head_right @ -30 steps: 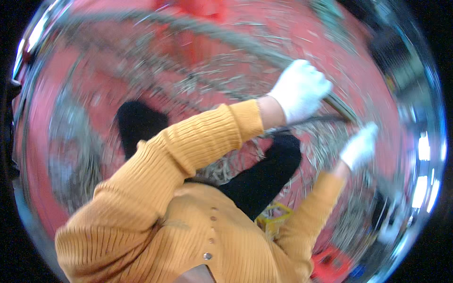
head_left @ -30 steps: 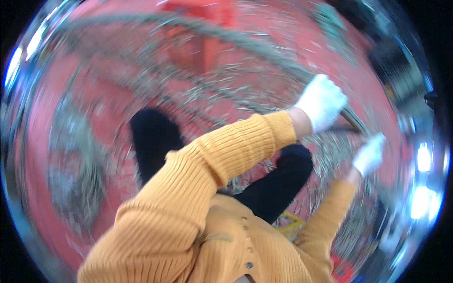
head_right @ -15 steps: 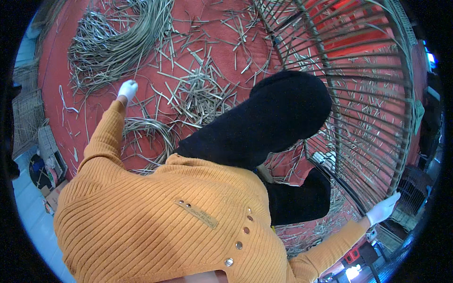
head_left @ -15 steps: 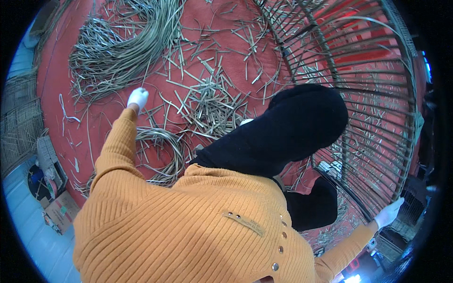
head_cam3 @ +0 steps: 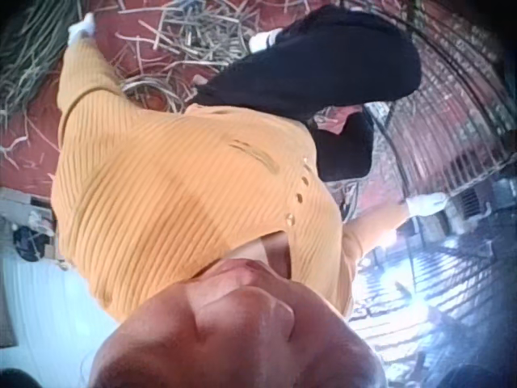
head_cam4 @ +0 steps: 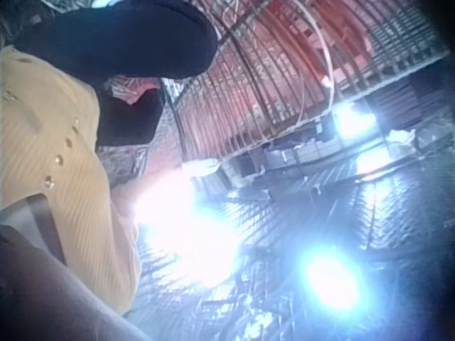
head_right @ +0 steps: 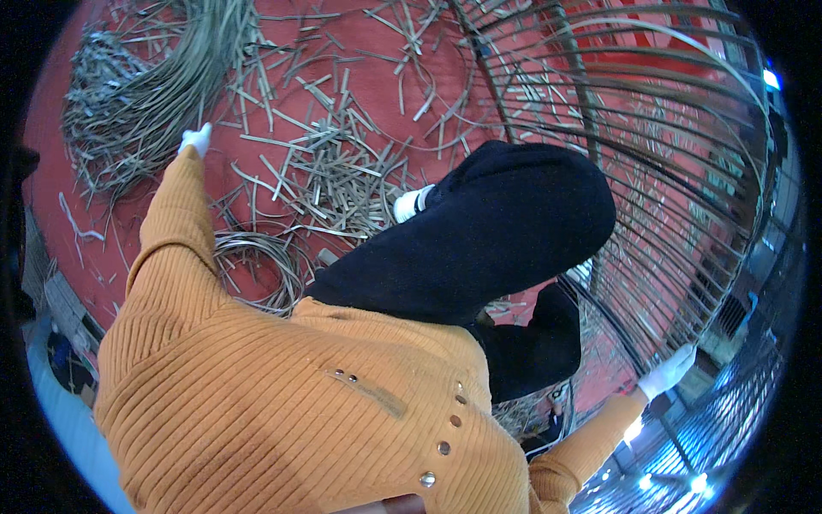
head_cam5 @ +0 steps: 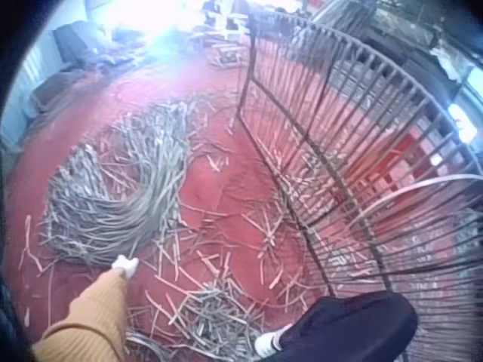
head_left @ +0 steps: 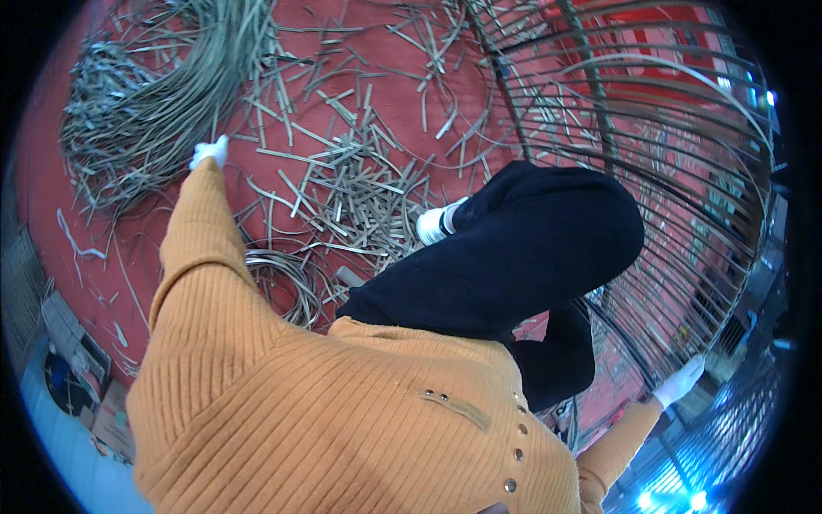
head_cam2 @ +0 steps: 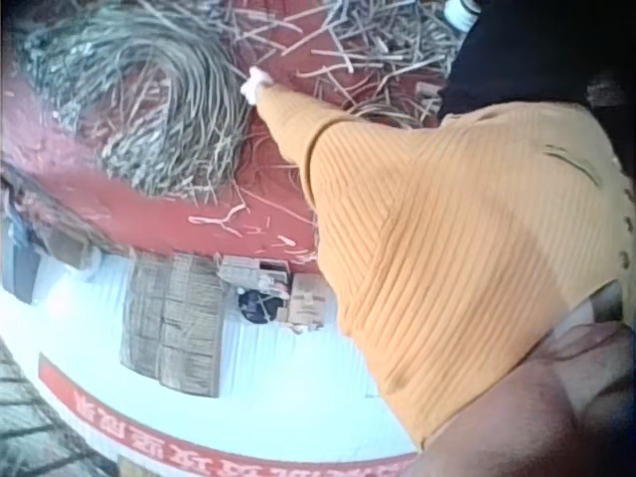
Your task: The person weaves thin strips of rattan or bamboo around the frame of a chair. They wrap the strips around the vertical supports and horizontal rails, then use a small hammer to tap the strips into place. The person continues wrapping and securing the strips along the chair frame.
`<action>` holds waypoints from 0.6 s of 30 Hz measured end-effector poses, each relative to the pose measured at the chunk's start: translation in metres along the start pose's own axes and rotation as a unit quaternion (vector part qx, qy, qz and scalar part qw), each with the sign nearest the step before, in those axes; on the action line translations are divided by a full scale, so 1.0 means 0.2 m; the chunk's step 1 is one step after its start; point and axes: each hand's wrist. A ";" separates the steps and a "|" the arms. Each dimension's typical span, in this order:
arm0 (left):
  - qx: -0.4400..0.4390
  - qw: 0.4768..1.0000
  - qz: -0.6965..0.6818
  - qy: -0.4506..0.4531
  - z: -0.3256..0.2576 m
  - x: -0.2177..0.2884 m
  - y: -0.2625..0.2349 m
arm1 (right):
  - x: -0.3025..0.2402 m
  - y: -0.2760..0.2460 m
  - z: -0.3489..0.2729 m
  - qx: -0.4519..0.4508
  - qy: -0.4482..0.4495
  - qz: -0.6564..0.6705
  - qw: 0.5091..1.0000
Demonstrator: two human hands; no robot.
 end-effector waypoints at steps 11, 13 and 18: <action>0.044 0.862 -0.416 0.287 -0.98 0.46 0.23 | 0.01 0.04 -0.06 0.001 -0.035 0.057 0.998; -0.006 0.778 -0.489 0.393 -1.34 0.69 0.03 | -0.04 0.04 -0.07 0.016 -0.063 0.056 0.996; -0.173 0.583 -0.407 0.682 -2.41 1.09 -0.40 | -0.22 0.02 -0.14 0.040 -0.057 0.104 0.992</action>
Point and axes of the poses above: each hand's wrist, its own z-axis towards the middle knuckle, its own y-axis out of the palm, x = y × z, and after that the axes turned 15 degrees about -z, right-handed
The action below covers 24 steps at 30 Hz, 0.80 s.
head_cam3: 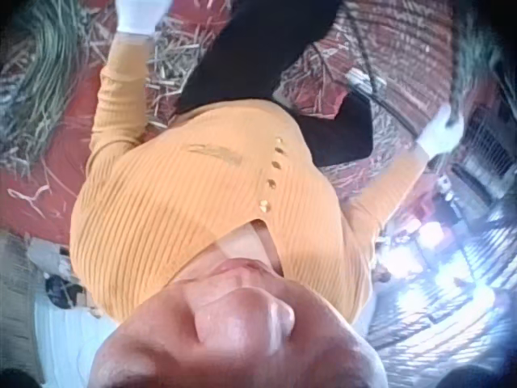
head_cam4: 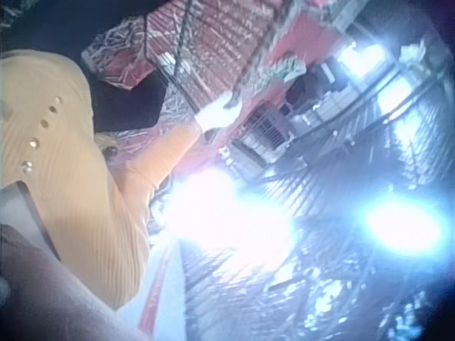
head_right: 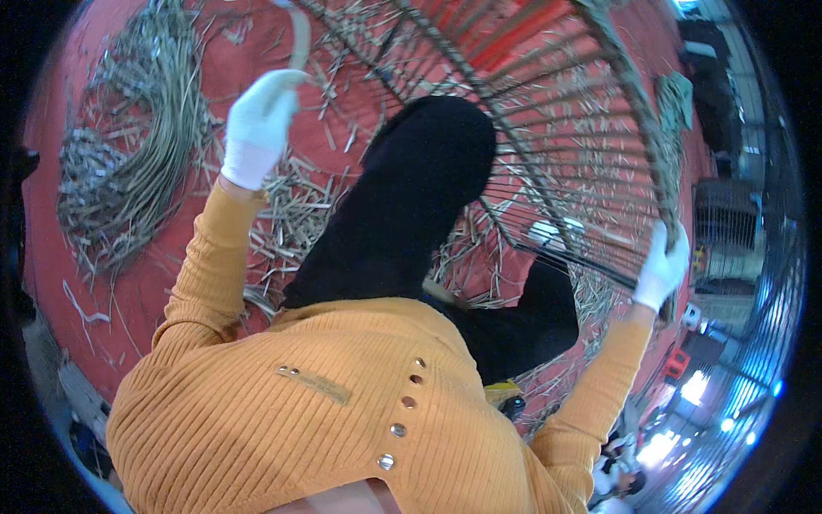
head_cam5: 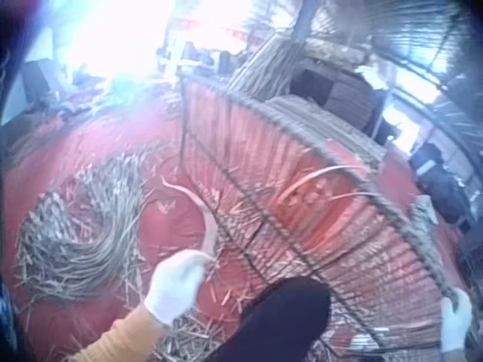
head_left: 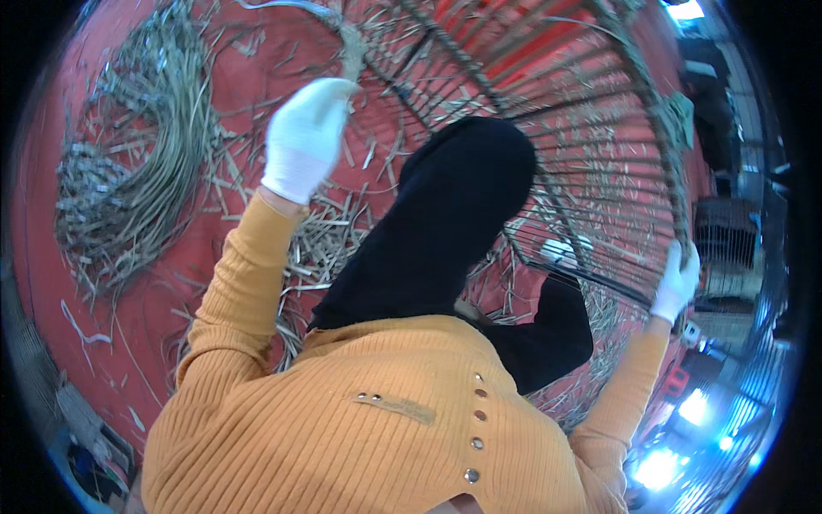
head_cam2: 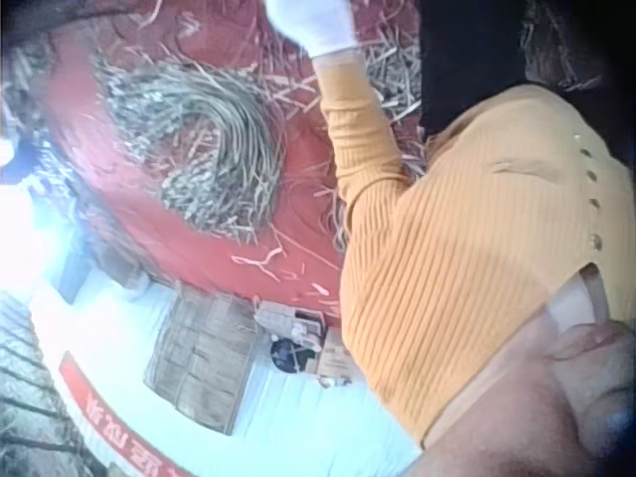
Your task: The person weaves thin strips of rattan or bamboo around the frame of a chair. They wrap the strips around the vertical supports and horizontal rails, then use a small hammer to tap the strips into place. The person continues wrapping and securing the strips along the chair frame.
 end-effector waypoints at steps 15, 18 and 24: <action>-0.561 0.681 0.123 0.455 -0.17 1.15 2.03 | 0.22 -0.07 -0.41 0.137 -0.002 0.370 0.919; -0.488 0.670 0.028 0.559 -0.19 1.22 2.37 | 0.35 0.01 -0.58 0.216 0.266 0.419 0.841; -0.520 0.679 0.146 0.497 -0.29 1.27 2.84 | 0.70 0.25 -0.62 0.124 0.387 0.558 0.723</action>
Point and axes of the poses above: each hand's wrist, its own z-axis towards the middle knuckle, its own y-axis out of the palm, x = y × z, and after that the axes turned 15 degrees about -z, right-handed
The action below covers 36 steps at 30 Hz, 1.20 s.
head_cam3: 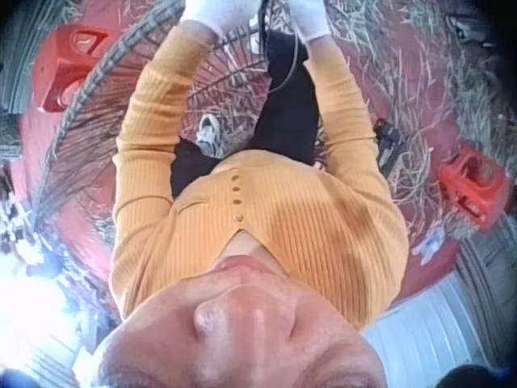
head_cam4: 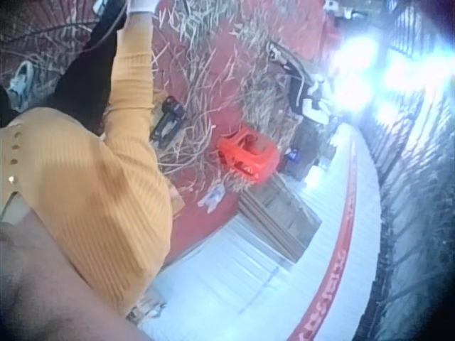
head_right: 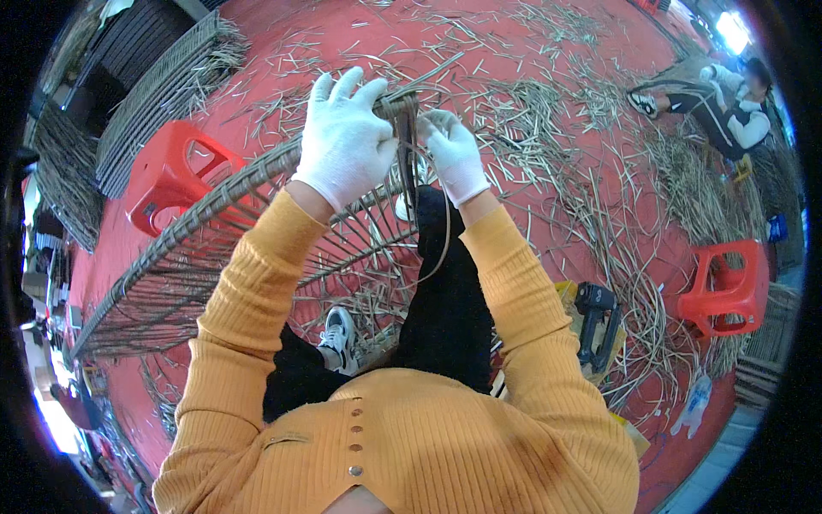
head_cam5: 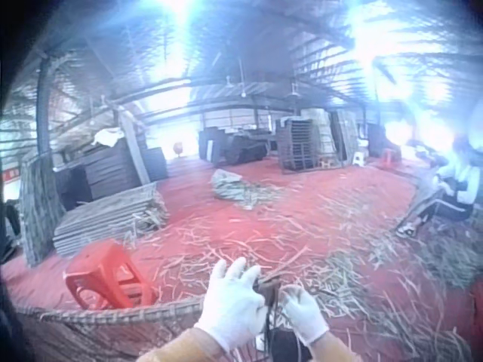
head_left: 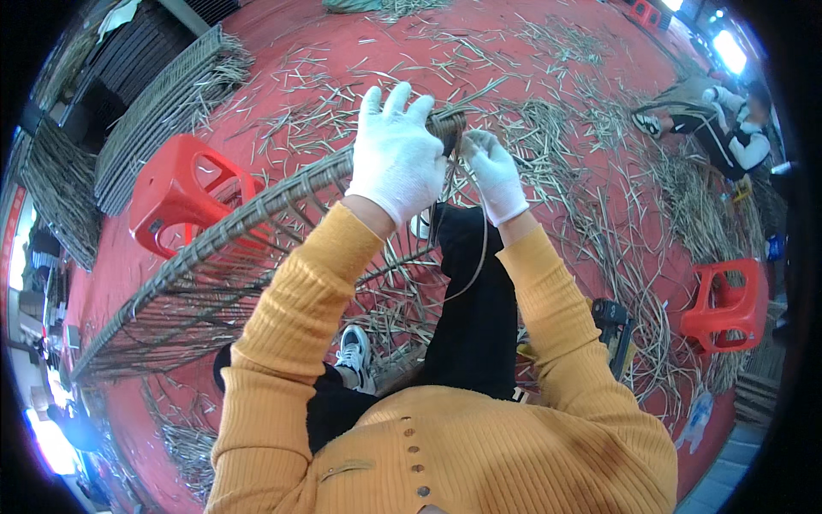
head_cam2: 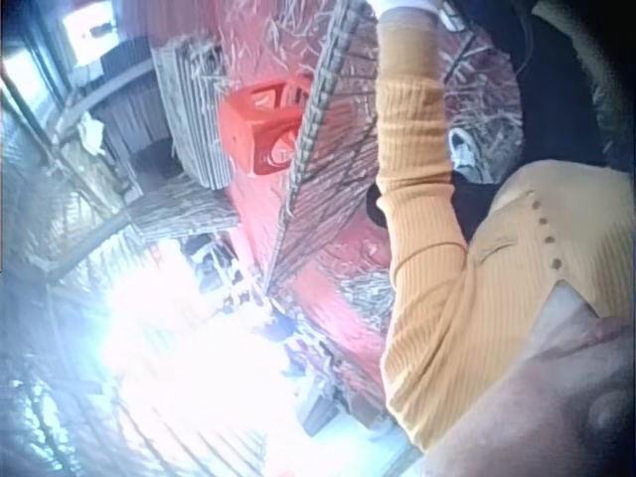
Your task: The person weaves thin strips of rattan or bamboo around the frame of a chair. They wrap the strips around the vertical supports and horizontal rails, then use a small hammer to tap the strips into place. The person continues wrapping and securing the strips along the chair frame.
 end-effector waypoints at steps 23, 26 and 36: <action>0.147 0.980 -0.131 -0.013 0.03 -0.06 0.12 | -0.08 -0.11 0.06 -0.190 -0.068 -0.203 0.958; 0.161 0.934 -0.313 -0.066 0.05 -0.11 0.08 | -0.19 -0.22 0.11 -0.053 -0.054 -0.103 0.992; 0.054 0.806 -0.538 -0.243 -0.39 -0.68 -0.57 | -0.70 -0.43 0.37 -0.144 -0.223 -0.540 0.799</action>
Point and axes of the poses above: each hand's wrist, its own z-axis towards the middle knuckle, its own y-axis out of the palm, x = y × z, and after that the axes turned 15 degrees about -z, right-handed
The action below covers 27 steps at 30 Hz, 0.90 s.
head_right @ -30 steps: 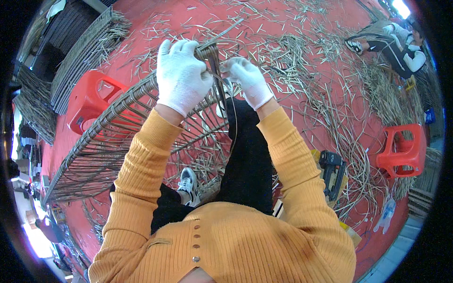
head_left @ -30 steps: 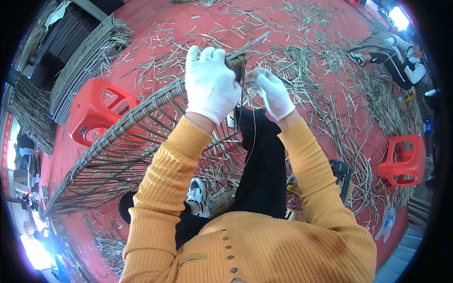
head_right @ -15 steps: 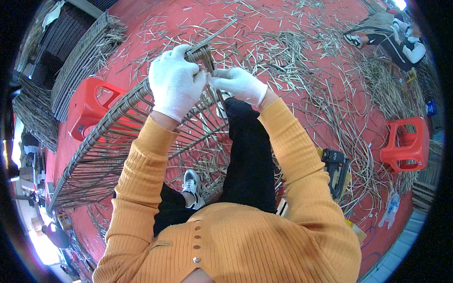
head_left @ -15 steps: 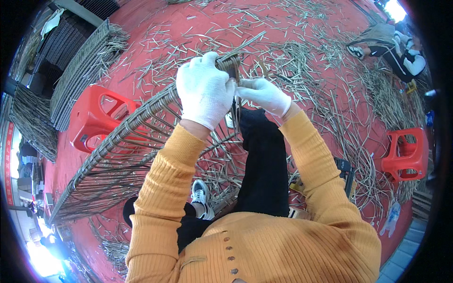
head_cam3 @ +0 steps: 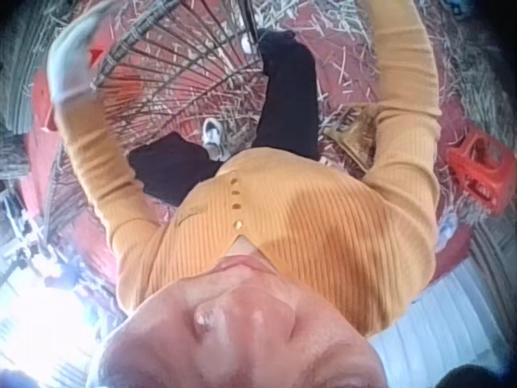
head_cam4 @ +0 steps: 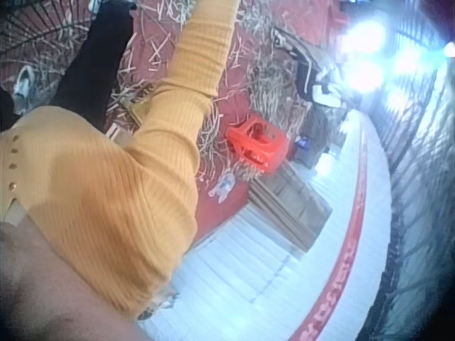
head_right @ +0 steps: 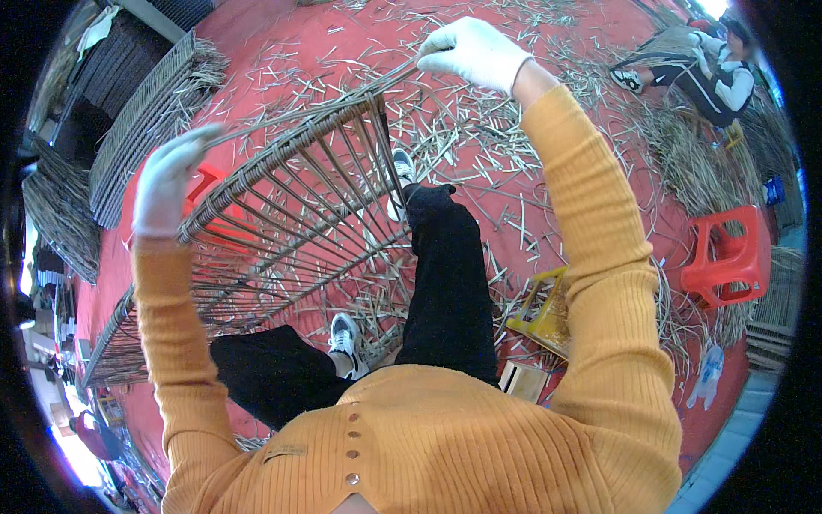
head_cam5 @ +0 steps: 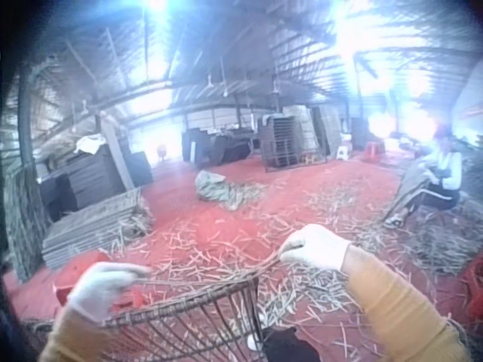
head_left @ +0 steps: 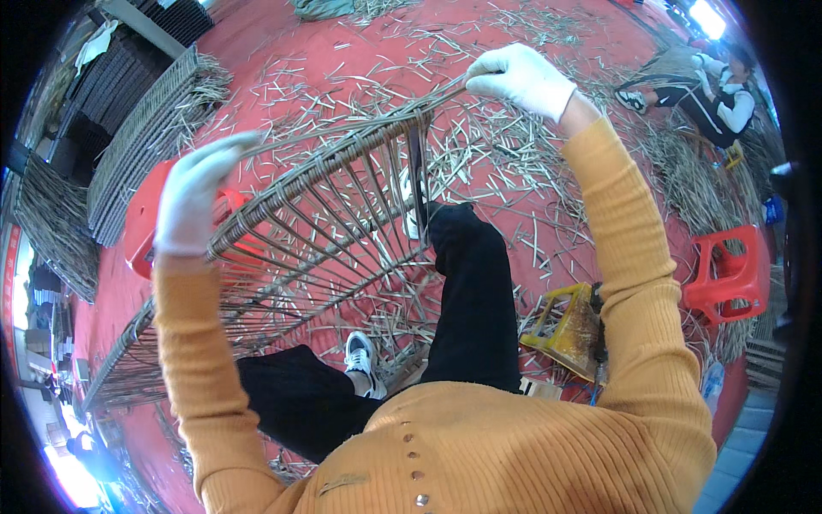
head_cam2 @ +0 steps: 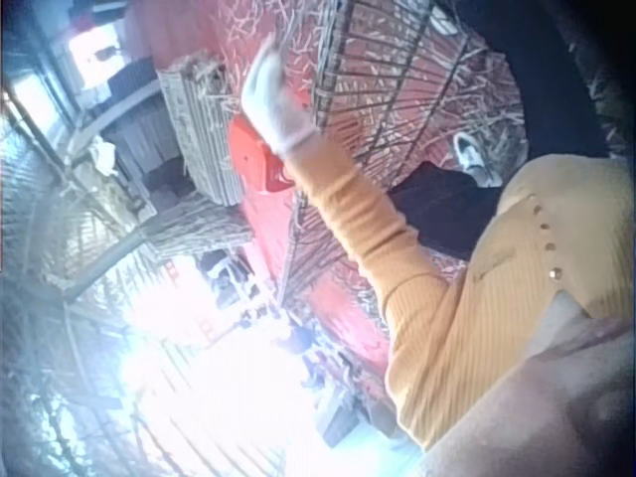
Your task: The person weaves thin strips of rattan or bamboo around the frame of a chair. They wrap the strips around the vertical supports and horizontal rails, then use a small hammer to tap the strips into place. The person continues wrapping and securing the strips along the chair frame.
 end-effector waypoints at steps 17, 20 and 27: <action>0.395 0.853 0.328 -0.090 -1.60 -0.19 -2.13 | -0.49 0.25 -0.13 0.404 -0.117 -0.247 0.873; 0.379 0.791 0.475 -0.065 -1.76 -0.14 -2.29 | -0.79 0.54 -0.11 0.350 -0.172 -0.092 0.916; 0.442 0.694 0.541 -0.171 -2.14 0.09 -2.42 | -0.90 0.68 -0.04 0.394 -0.146 -0.043 0.906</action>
Point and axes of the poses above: each hand's wrist, its own z-axis towards the middle knuckle, its own y-axis out of the palm, x = y × z, and after that the axes turned 15 degrees about -z, right-handed
